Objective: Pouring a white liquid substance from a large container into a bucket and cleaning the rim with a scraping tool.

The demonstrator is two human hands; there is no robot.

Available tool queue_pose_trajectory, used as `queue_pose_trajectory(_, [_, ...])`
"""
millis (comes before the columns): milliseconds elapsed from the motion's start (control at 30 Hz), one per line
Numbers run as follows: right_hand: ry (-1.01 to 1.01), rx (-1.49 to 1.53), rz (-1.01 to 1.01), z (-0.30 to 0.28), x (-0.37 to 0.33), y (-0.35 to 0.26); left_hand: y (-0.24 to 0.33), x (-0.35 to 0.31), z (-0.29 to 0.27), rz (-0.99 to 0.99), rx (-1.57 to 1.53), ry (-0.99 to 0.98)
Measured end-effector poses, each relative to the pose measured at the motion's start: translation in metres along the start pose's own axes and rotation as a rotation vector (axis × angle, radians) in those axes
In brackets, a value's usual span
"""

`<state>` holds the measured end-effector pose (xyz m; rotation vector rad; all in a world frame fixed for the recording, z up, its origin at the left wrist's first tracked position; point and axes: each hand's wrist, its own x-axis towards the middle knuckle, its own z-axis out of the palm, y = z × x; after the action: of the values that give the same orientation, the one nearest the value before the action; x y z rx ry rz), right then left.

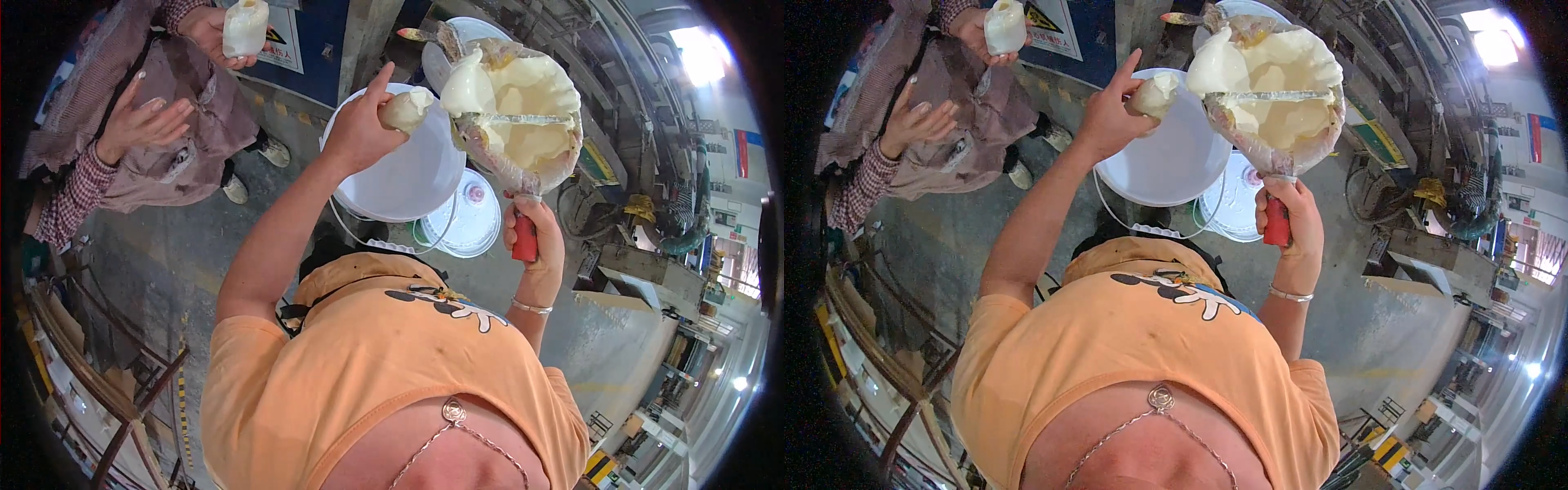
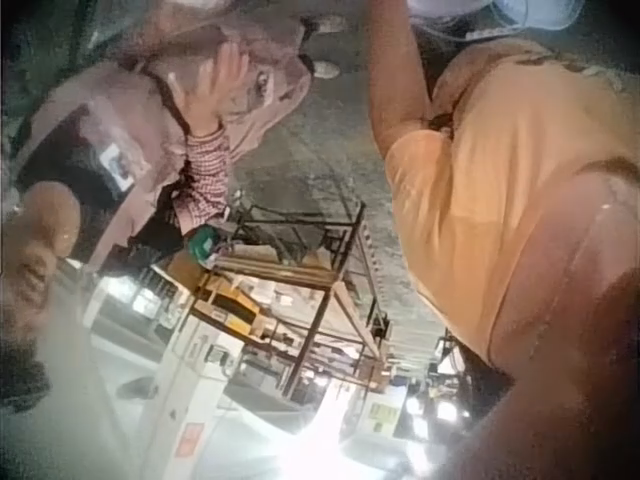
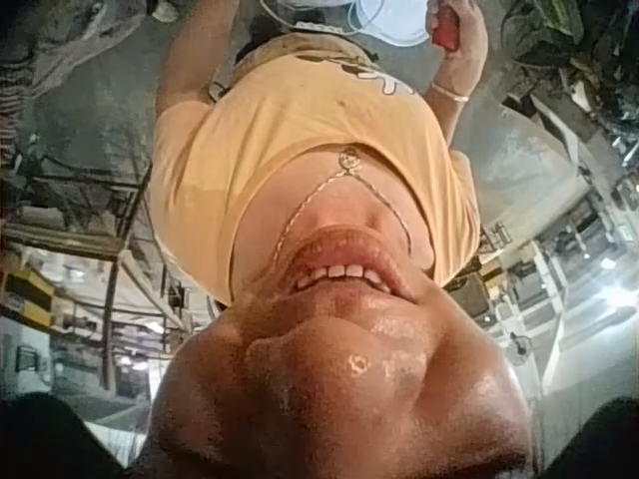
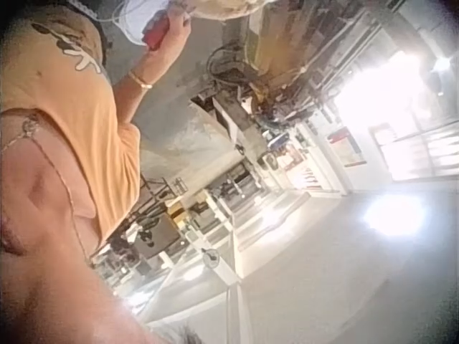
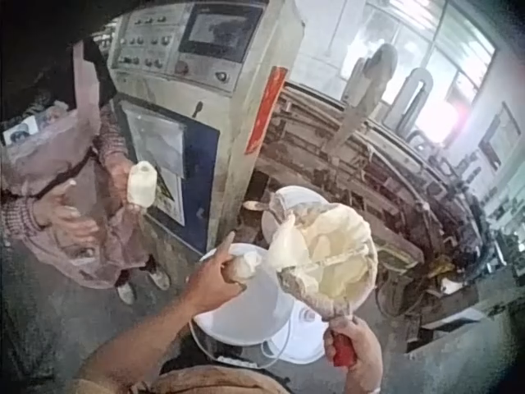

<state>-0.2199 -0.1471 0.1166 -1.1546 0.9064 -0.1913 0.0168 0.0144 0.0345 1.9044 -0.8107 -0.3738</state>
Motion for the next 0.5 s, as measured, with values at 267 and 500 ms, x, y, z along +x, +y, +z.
queue_pose_trajectory(267, [-0.044, 0.074, -0.027, -0.006, 0.014, 0.001, 0.017, 0.010, -0.020, -0.043, -0.293, -0.382])
queue_pose_trajectory(500, [-0.076, 0.045, -0.006, -0.006, 0.015, 0.001, 0.013, 0.019, -0.025, -0.261, -0.648, -0.735])
